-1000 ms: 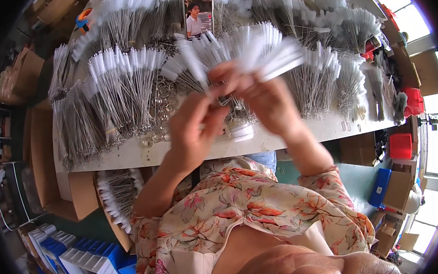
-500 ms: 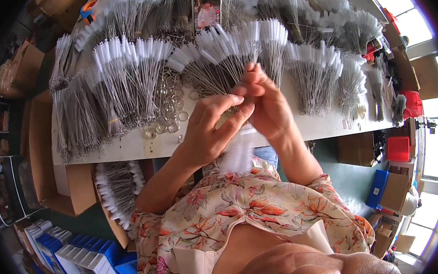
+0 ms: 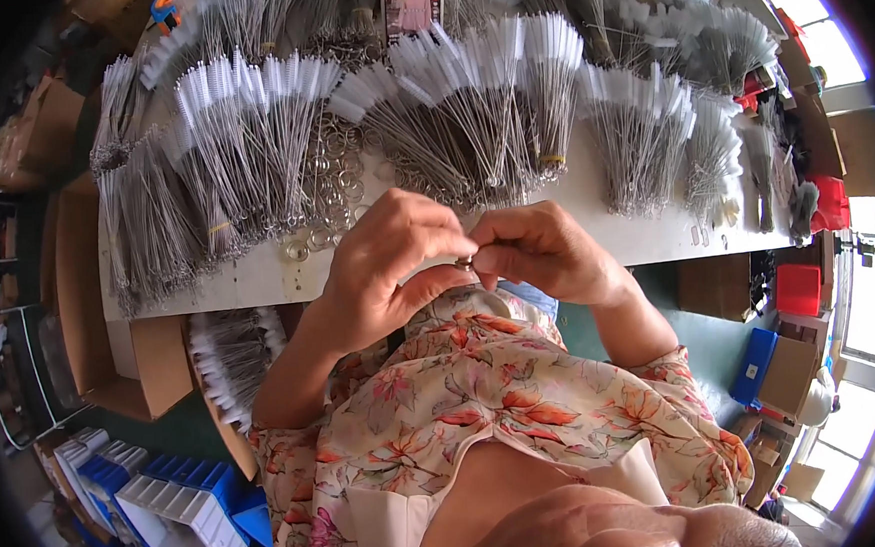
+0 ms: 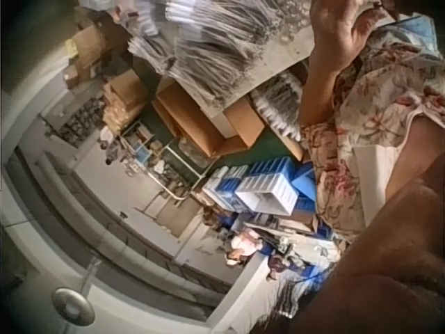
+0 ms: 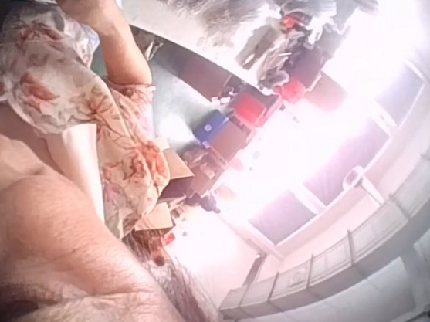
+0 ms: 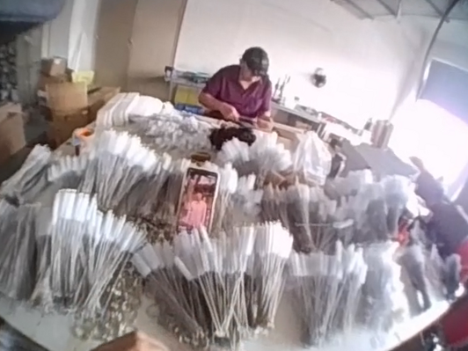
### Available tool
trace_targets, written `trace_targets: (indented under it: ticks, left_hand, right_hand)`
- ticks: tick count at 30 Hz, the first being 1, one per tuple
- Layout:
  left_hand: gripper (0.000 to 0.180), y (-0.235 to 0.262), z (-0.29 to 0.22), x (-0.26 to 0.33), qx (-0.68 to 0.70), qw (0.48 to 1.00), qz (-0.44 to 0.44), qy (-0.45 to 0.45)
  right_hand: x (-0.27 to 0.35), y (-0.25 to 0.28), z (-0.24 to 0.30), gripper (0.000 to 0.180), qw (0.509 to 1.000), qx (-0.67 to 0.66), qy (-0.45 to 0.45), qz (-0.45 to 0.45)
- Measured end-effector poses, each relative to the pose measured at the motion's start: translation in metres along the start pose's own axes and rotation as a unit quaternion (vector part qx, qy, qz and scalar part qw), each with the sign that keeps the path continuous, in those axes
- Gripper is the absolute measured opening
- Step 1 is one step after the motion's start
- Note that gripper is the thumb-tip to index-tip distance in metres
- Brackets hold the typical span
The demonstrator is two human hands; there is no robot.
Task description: The recorder is assembling small cleaning brushes by attaching metal rings to wire handles.
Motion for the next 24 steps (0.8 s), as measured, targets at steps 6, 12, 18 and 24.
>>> trace_targets:
  ticks: [6, 12, 18, 24]
  left_hand:
    - [0.026, -0.011, -0.030, 0.020, -0.107, 0.987, -0.054, -0.111]
    - [0.021, 0.042, 0.047, 0.067, -0.126, 0.956, -0.161, 0.209]
    - [0.016, 0.048, 0.085, 0.140, -0.294, 0.866, -0.103, 0.392]
    - [0.007, 0.030, 0.085, 0.127, -0.305, 0.890, -0.071, 0.332]
  right_hand:
    - [0.018, -0.021, -0.032, 0.018, 0.970, -0.158, -0.127, 0.135]
    - [0.064, 0.075, -0.067, 0.011, 0.855, 0.511, -0.079, -0.038]
    - [0.089, 0.105, -0.100, 0.009, 0.879, 0.415, -0.160, -0.174]
    - [0.002, -0.031, -0.043, 0.005, 0.947, 0.255, 0.159, -0.116]
Point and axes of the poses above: each hand's wrist, its own x-axis away from the middle knuckle, its own y-axis out of the back of the hand, z = x × y, the point moved 10 cm from there along -x, towards the middle knuckle, and after that the axes turned 4 degrees about -z, right-handed, at the moved point
